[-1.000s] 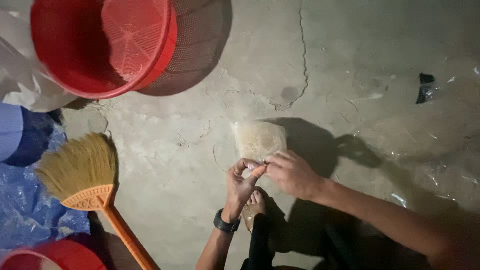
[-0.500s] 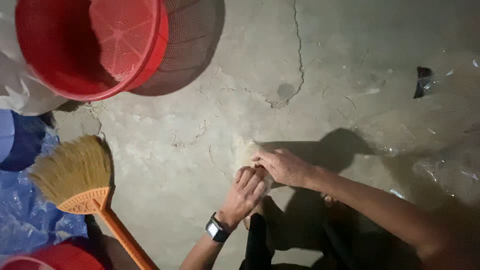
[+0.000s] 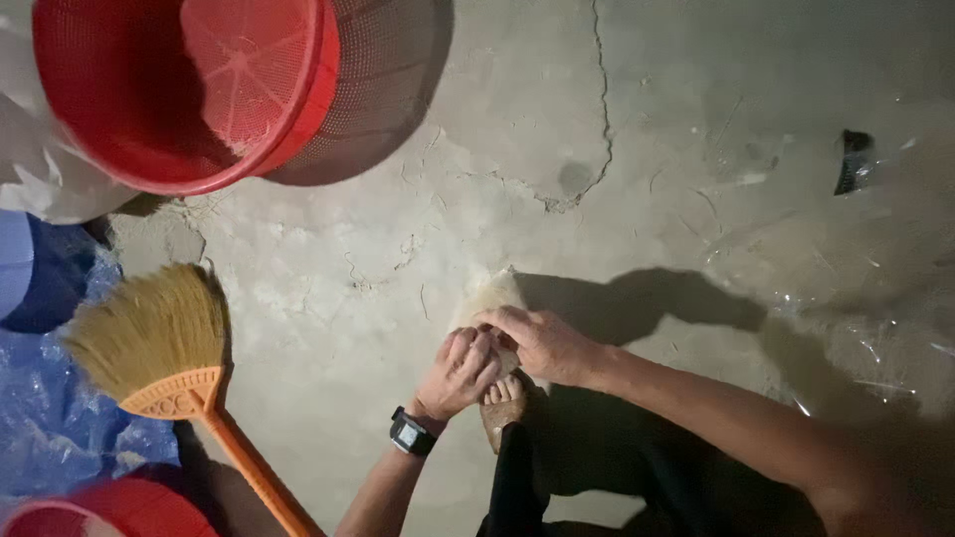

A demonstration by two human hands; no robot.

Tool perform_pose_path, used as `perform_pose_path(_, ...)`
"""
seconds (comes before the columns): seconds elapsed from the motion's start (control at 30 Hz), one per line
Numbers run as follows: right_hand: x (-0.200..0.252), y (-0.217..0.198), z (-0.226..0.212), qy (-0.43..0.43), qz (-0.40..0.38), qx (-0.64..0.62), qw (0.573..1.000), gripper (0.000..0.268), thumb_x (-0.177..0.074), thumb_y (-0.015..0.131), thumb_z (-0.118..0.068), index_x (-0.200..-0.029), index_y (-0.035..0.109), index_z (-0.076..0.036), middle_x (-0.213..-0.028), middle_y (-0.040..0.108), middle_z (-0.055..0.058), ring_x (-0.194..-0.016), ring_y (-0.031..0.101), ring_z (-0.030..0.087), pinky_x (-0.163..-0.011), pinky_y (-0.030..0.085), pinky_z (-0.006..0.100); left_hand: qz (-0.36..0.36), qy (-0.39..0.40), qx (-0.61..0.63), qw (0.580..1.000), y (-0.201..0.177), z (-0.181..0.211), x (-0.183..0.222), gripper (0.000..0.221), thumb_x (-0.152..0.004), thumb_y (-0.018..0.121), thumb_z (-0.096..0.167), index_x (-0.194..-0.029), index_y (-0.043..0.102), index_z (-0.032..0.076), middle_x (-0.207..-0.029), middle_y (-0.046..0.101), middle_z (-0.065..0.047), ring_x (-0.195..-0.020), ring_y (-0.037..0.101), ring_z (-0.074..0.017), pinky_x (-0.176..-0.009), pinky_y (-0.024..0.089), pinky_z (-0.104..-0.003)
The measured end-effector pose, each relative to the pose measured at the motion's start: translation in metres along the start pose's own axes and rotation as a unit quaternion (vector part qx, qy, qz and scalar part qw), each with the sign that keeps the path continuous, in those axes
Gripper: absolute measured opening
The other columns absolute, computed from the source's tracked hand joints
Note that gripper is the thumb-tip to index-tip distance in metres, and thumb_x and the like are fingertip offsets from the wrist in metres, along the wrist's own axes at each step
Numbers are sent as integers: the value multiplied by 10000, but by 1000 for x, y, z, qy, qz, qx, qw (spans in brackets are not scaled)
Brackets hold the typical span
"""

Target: The person packages noodles into plastic bags by hand while sitting on the floor, occasionally reaching for more bags from a pile.

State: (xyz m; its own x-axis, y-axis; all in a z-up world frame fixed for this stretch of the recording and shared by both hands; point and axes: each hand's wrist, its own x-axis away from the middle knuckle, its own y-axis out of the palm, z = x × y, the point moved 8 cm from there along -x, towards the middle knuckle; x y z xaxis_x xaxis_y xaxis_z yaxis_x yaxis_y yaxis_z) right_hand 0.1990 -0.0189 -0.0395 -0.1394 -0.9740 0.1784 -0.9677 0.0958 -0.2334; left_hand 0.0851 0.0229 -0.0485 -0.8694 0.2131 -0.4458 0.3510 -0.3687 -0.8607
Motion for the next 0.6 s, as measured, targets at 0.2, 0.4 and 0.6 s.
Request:
perform_pose_path(0.2,0,14,21,12,23,16,1000,555,-933,428,80,-1456,484,-96,-1316,641,207,-1180,655,441,-985,534,570,-9,-44,-46,998,-6,-5,8,129,-986,517,0,-921,627,18,-980,570,-233,-862,639,-416,-692,571,-481)
perform_pose_path(0.4,-5,8,7,24,19,-3,1000,571,-919,405,69,-1454,479,-116,-1320,627,238,-1190,632,476,-992,512,635,7,-28,-123,992,-3,-12,6,59,-952,609,52,-895,621,65,-954,569,-162,-839,649,-321,-715,576,-397)
perform_pose_path(0.6,3,9,33,0,58,24,998,571,-935,451,74,-1475,477,-110,-1295,629,232,-1188,644,471,-956,536,600,11,-84,-108,991,-8,-2,6,110,-1000,578,81,-948,673,59,-989,620,-165,-972,699,-370,-810,596,-477)
